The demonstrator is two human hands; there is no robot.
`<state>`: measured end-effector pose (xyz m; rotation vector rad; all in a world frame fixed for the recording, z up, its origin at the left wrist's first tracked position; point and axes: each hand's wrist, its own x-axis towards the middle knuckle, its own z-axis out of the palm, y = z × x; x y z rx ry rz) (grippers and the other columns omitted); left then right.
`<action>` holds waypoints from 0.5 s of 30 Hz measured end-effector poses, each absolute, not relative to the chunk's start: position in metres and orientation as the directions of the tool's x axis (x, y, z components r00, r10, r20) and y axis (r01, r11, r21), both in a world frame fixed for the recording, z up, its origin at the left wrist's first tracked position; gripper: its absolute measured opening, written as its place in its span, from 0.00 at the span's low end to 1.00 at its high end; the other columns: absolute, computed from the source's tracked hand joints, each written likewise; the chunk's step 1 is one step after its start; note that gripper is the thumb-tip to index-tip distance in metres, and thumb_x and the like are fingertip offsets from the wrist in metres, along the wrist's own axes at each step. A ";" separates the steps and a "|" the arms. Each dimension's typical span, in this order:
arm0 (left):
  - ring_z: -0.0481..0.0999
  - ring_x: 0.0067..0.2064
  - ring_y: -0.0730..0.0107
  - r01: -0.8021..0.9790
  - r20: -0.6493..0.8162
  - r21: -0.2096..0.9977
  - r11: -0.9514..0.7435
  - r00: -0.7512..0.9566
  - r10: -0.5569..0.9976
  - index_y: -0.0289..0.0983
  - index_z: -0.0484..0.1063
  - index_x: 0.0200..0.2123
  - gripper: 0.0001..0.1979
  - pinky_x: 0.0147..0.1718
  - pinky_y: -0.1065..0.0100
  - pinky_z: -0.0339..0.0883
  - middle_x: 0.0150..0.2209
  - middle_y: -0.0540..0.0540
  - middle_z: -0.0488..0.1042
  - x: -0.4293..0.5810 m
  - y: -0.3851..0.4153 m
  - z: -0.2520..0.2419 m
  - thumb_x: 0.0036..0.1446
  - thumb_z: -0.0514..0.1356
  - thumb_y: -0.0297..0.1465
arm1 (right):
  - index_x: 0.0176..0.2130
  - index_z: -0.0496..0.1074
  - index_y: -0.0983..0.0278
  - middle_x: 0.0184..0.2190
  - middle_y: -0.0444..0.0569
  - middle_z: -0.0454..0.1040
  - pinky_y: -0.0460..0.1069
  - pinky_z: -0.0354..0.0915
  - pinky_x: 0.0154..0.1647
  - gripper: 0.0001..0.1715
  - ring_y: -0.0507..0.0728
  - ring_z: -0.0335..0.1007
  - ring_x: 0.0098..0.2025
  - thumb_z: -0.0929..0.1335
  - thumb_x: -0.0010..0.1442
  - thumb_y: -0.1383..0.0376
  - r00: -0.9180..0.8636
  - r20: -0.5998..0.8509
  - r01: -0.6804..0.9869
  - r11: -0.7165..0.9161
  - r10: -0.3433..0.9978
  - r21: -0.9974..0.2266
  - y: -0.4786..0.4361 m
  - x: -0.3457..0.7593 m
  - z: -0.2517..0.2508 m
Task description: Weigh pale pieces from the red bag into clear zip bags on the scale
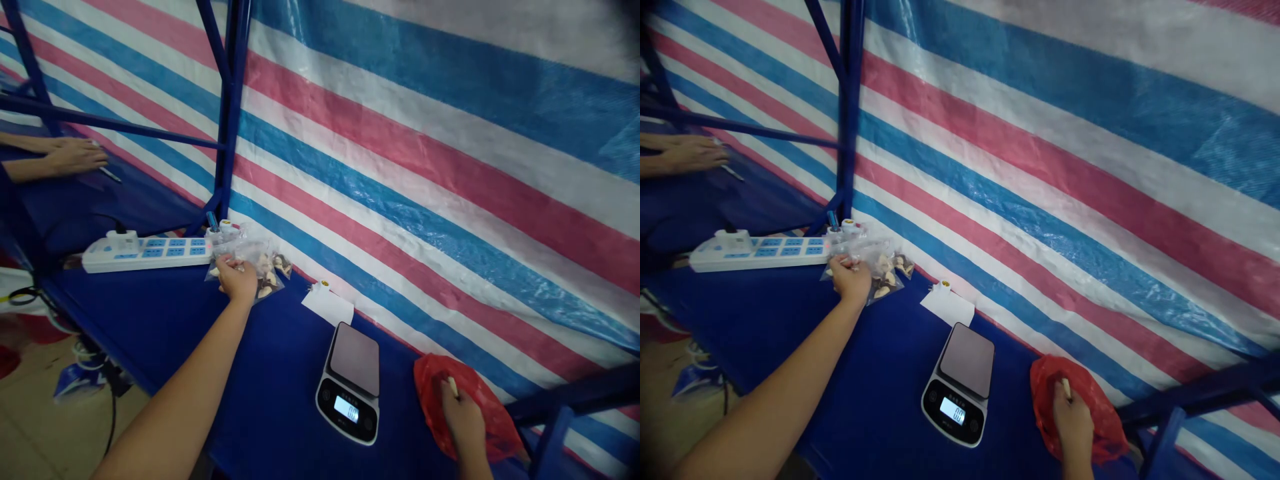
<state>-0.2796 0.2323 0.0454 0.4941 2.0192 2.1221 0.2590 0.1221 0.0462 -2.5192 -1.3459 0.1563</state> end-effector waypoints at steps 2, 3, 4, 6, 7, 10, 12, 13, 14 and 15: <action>0.74 0.40 0.60 0.160 0.194 0.978 -0.131 -0.927 0.321 0.37 0.67 0.49 0.18 0.51 0.51 0.67 0.41 0.43 0.74 -0.279 0.233 0.049 0.53 0.60 0.28 | 0.45 0.77 0.69 0.42 0.68 0.81 0.57 0.69 0.40 0.35 0.73 0.79 0.45 0.54 0.67 0.48 0.556 0.061 0.794 -0.508 0.829 -0.335 0.123 0.259 0.046; 0.73 0.39 0.61 0.210 0.253 0.963 -0.170 -0.920 0.299 0.36 0.68 0.48 0.17 0.49 0.53 0.69 0.41 0.42 0.74 -0.280 0.234 0.052 0.54 0.60 0.29 | 0.44 0.76 0.68 0.41 0.68 0.81 0.57 0.69 0.40 0.35 0.73 0.79 0.44 0.54 0.66 0.47 0.552 0.082 0.794 -0.492 0.830 -0.357 0.124 0.259 0.046; 0.73 0.39 0.61 0.266 0.317 0.941 -0.206 -0.909 0.272 0.35 0.69 0.48 0.16 0.48 0.55 0.69 0.41 0.42 0.74 -0.280 0.233 0.056 0.55 0.59 0.30 | 0.43 0.76 0.67 0.41 0.67 0.81 0.57 0.68 0.40 0.35 0.73 0.79 0.44 0.54 0.66 0.46 0.547 0.107 0.795 -0.475 0.831 -0.376 0.124 0.258 0.046; 0.74 0.41 0.60 0.384 0.439 0.888 -0.255 -0.872 0.216 0.35 0.71 0.46 0.14 0.49 0.56 0.69 0.41 0.41 0.74 -0.279 0.231 0.063 0.56 0.58 0.31 | 0.41 0.75 0.65 0.39 0.65 0.81 0.57 0.68 0.39 0.33 0.72 0.79 0.43 0.55 0.65 0.45 0.536 0.147 0.798 -0.441 0.832 -0.412 0.126 0.255 0.047; 0.74 0.43 0.60 0.438 0.492 0.859 -0.264 -0.848 0.196 0.35 0.71 0.45 0.13 0.49 0.56 0.69 0.41 0.40 0.74 -0.279 0.229 0.067 0.57 0.58 0.32 | 0.40 0.75 0.64 0.38 0.64 0.81 0.57 0.68 0.38 0.32 0.72 0.79 0.42 0.55 0.64 0.44 0.532 0.157 0.797 -0.429 0.832 -0.426 0.126 0.253 0.048; 0.73 0.43 0.60 0.564 0.620 0.777 -0.280 -0.764 0.181 0.36 0.71 0.41 0.10 0.49 0.58 0.68 0.39 0.41 0.73 -0.272 0.220 0.078 0.59 0.58 0.34 | 0.36 0.73 0.62 0.34 0.61 0.81 0.55 0.67 0.36 0.29 0.69 0.78 0.38 0.57 0.63 0.44 0.532 0.184 0.787 -0.403 0.827 -0.467 0.125 0.246 0.052; 0.73 0.42 0.62 0.632 0.699 0.709 -0.311 -0.686 0.201 0.37 0.70 0.40 0.08 0.47 0.60 0.68 0.38 0.43 0.73 -0.262 0.214 0.084 0.61 0.58 0.36 | 0.33 0.73 0.61 0.31 0.58 0.80 0.53 0.66 0.33 0.28 0.66 0.77 0.35 0.58 0.62 0.43 0.532 0.218 0.776 -0.368 0.818 -0.512 0.124 0.240 0.054; 0.73 0.41 0.63 0.660 0.737 0.672 -0.336 -0.640 0.218 0.37 0.70 0.39 0.08 0.46 0.61 0.68 0.37 0.43 0.72 -0.256 0.211 0.086 0.62 0.58 0.36 | 0.32 0.72 0.61 0.29 0.57 0.80 0.52 0.65 0.31 0.29 0.65 0.76 0.32 0.59 0.62 0.43 0.530 0.228 0.764 -0.344 0.817 -0.547 0.123 0.237 0.054; 0.72 0.40 0.63 0.681 0.771 0.635 -0.364 -0.590 0.241 0.38 0.69 0.39 0.08 0.45 0.62 0.68 0.36 0.44 0.72 -0.248 0.209 0.087 0.62 0.58 0.36 | 0.31 0.72 0.62 0.27 0.55 0.78 0.51 0.64 0.29 0.29 0.63 0.74 0.30 0.60 0.61 0.42 0.526 0.227 0.744 -0.314 0.820 -0.589 0.123 0.234 0.053; 0.72 0.39 0.64 0.695 0.799 0.601 -0.395 -0.535 0.275 0.38 0.69 0.38 0.08 0.44 0.63 0.68 0.36 0.45 0.71 -0.239 0.208 0.086 0.62 0.58 0.37 | 0.31 0.72 0.62 0.24 0.53 0.77 0.51 0.63 0.27 0.30 0.61 0.72 0.27 0.60 0.61 0.41 0.520 0.215 0.717 -0.286 0.826 -0.636 0.123 0.232 0.052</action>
